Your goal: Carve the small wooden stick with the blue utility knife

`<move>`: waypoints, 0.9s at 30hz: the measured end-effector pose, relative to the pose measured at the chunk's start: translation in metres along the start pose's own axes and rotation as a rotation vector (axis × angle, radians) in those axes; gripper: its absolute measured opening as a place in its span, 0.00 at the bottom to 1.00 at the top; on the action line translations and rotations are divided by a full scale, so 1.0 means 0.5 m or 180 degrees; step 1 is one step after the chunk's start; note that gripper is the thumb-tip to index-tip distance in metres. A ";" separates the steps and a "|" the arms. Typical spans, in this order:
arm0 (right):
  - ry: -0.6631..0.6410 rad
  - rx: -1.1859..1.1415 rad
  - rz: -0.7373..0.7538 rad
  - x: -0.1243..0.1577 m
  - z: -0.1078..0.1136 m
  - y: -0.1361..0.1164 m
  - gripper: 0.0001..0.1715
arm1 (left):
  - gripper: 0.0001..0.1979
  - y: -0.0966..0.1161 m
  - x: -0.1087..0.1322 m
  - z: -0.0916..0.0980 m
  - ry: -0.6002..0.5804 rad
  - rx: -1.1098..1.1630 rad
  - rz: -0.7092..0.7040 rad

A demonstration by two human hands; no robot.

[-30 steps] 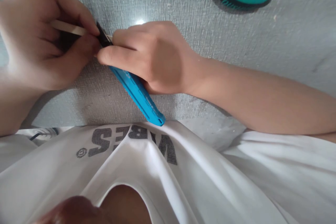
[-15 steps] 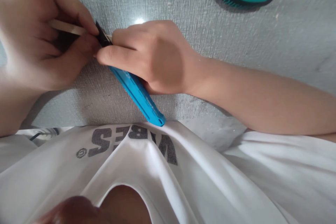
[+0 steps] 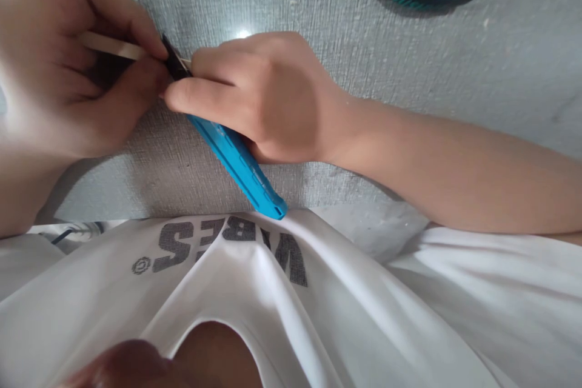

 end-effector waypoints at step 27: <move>0.0014 0.0108 -0.0059 0.000 0.003 -0.002 0.28 | 0.20 -0.011 -0.002 -0.010 -0.0054 0.0628 0.0291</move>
Point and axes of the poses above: each hand's wrist, its own x-axis away from the middle knuckle, its own z-axis out of the back of the hand, y = z × x, the point moved 8 cm from there along -x, towards the middle knuckle, and after that the axes turned 9 degrees about -y, right-handed, at the moved point
